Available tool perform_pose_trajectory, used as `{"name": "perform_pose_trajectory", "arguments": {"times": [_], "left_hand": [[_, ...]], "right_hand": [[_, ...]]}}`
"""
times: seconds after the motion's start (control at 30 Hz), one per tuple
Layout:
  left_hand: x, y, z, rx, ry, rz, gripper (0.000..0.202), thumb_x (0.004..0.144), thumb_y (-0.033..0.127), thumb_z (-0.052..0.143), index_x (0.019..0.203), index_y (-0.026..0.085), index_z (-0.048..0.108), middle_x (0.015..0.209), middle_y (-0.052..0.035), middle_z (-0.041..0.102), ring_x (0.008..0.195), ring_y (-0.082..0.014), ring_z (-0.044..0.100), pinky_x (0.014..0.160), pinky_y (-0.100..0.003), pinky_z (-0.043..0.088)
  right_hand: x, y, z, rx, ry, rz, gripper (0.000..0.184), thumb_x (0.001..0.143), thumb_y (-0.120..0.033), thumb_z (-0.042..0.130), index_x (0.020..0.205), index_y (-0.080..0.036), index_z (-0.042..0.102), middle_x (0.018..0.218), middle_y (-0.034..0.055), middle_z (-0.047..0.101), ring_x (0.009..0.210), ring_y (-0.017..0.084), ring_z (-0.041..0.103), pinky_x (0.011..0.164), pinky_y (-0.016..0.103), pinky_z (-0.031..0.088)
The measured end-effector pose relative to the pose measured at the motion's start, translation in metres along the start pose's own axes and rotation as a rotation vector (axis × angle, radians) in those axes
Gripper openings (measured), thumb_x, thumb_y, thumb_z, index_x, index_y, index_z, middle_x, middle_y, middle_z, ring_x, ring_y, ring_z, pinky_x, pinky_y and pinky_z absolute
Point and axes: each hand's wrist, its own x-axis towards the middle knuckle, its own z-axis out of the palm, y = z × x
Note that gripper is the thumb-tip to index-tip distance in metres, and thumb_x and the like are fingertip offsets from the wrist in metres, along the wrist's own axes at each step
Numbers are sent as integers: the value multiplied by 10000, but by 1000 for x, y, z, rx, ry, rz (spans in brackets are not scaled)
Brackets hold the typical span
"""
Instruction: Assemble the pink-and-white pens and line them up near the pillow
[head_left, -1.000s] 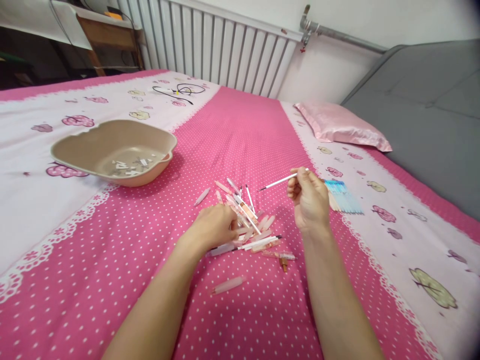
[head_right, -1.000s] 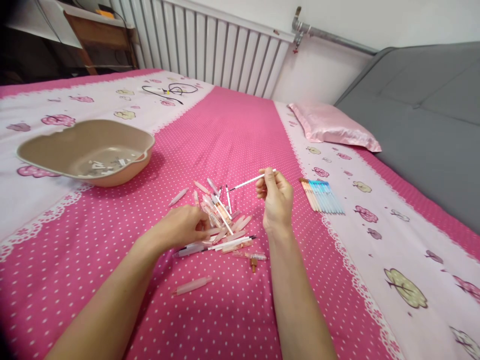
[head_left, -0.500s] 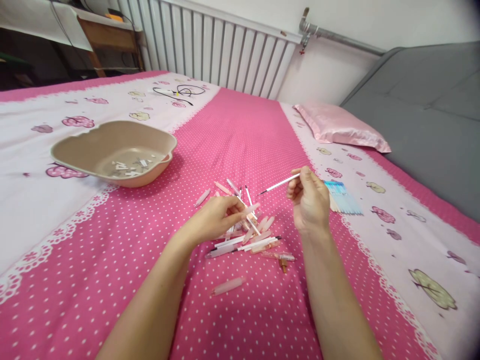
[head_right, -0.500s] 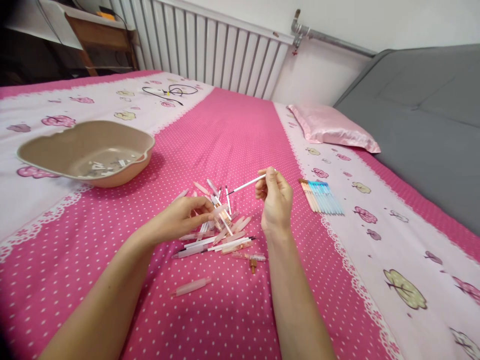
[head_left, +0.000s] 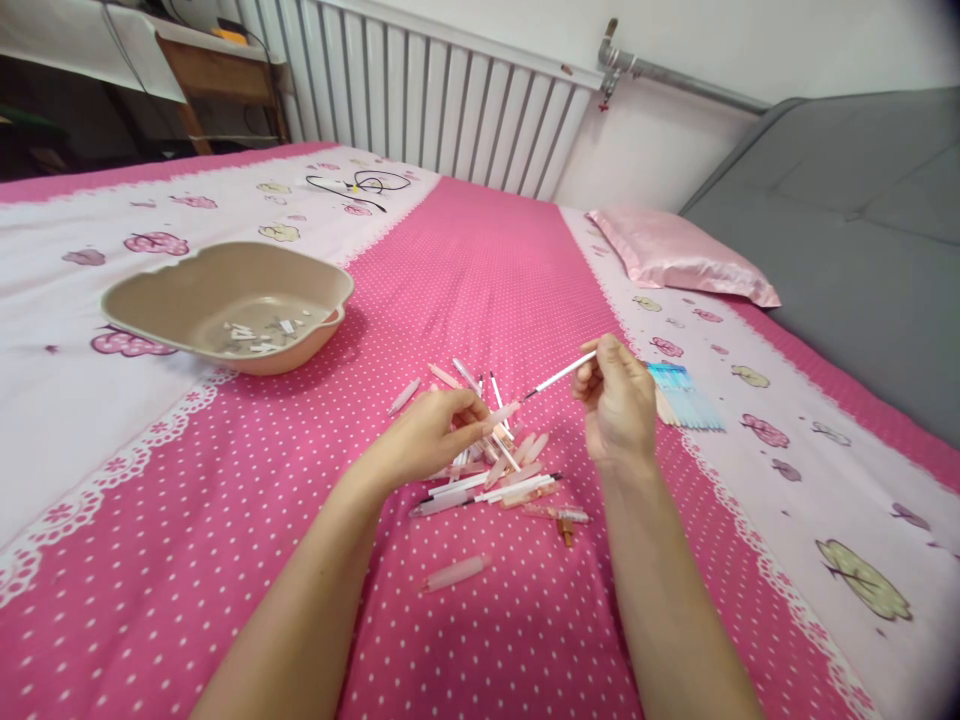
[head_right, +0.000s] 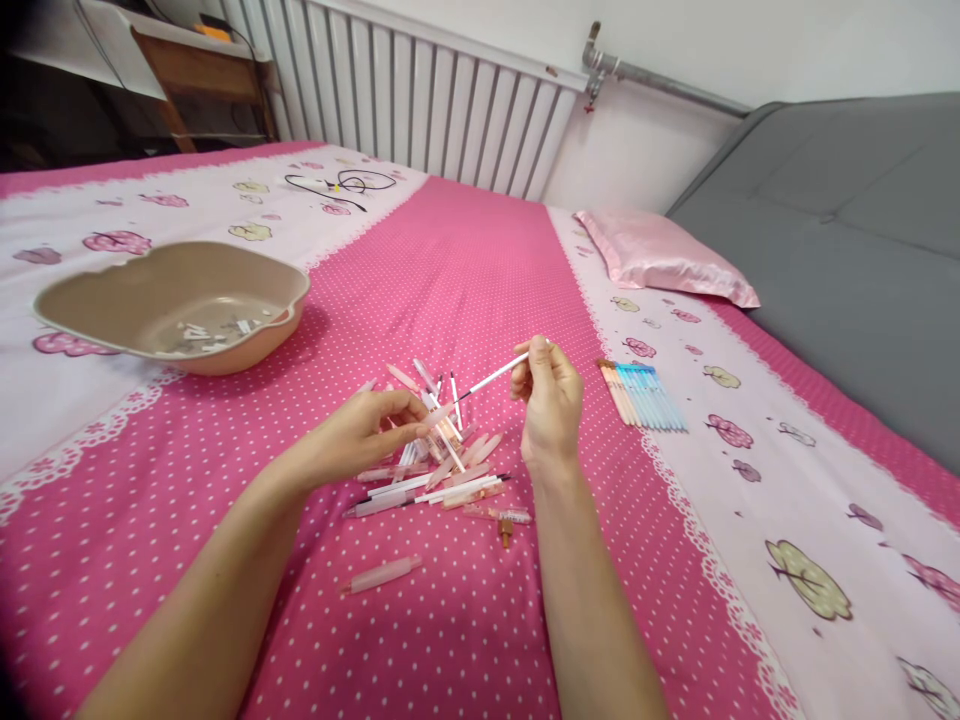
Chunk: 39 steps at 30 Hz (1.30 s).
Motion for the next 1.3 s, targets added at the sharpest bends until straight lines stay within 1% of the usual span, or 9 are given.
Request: {"name": "perform_pose_trajectory", "arguments": {"times": [0.13, 0.37, 0.7, 0.77, 0.87, 0.93, 1.17, 1.23, 1.3], "left_hand": [[0, -1, 1, 2, 0, 1, 215, 844, 327, 474, 793, 158, 596, 726, -13, 641, 633, -115, 563, 585, -226, 408], [1, -2, 2, 18, 9, -29, 253, 848, 373, 465, 800, 157, 588, 695, -5, 627, 600, -110, 544, 558, -224, 392], [2, -7, 3, -16, 87, 3, 270, 837, 406, 484, 816, 161, 594, 708, -2, 624, 613, -103, 539, 560, -216, 392], [3, -6, 3, -21, 119, 12, 259, 834, 394, 491, 813, 159, 599, 717, -2, 622, 616, -98, 534, 564, -215, 392], [4, -4, 3, -18, 168, 36, 252, 838, 376, 487, 810, 153, 600, 707, -2, 612, 618, -93, 527, 569, -215, 389], [4, -3, 3, -9, 188, 45, 249, 839, 370, 488, 817, 148, 599, 699, -2, 607, 620, -93, 522, 573, -216, 388], [5, -6, 4, 16, 164, 34, 270, 862, 363, 442, 888, 166, 624, 736, -5, 624, 641, -105, 534, 582, -224, 396], [5, -7, 3, 36, 189, 22, 250, 861, 334, 442, 899, 170, 628, 741, -6, 629, 649, -110, 542, 594, -227, 401], [5, -7, 2, 37, 235, -4, 231, 853, 306, 447, 892, 164, 625, 740, -12, 632, 655, -117, 548, 601, -231, 405]], "right_hand": [[0, 1, 0, -22, -8, -10, 298, 732, -483, 634, 715, -189, 589, 524, -63, 477, 458, 56, 419, 445, 182, 337], [-2, 2, 1, -86, -105, -37, 265, 765, -455, 610, 730, -192, 607, 556, -47, 504, 482, 60, 439, 458, 183, 353], [-5, 2, 1, -74, -233, 80, 224, 786, -418, 603, 769, -202, 661, 609, -29, 530, 527, 61, 458, 481, 180, 364], [-7, 2, 2, -100, -306, 90, 212, 798, -404, 596, 780, -208, 675, 626, -24, 540, 550, 66, 470, 496, 185, 374], [-9, 3, 5, -175, -529, 128, 220, 813, -399, 582, 830, -215, 701, 643, -14, 548, 569, 77, 477, 508, 201, 384], [-10, 5, 6, -208, -631, 151, 240, 822, -406, 567, 876, -219, 708, 640, -14, 539, 559, 80, 469, 502, 210, 381], [-13, 9, 11, -234, -635, 160, 301, 835, -423, 535, 1001, -213, 673, 702, -8, 547, 587, 83, 477, 518, 215, 392], [-12, 9, 10, -250, -647, 182, 342, 838, -441, 519, 1072, -218, 630, 760, 3, 579, 610, 92, 503, 531, 221, 407], [-12, 11, 9, -345, -657, 176, 352, 839, -444, 506, 1082, -210, 609, 830, 23, 608, 661, 109, 536, 568, 235, 425]]}}
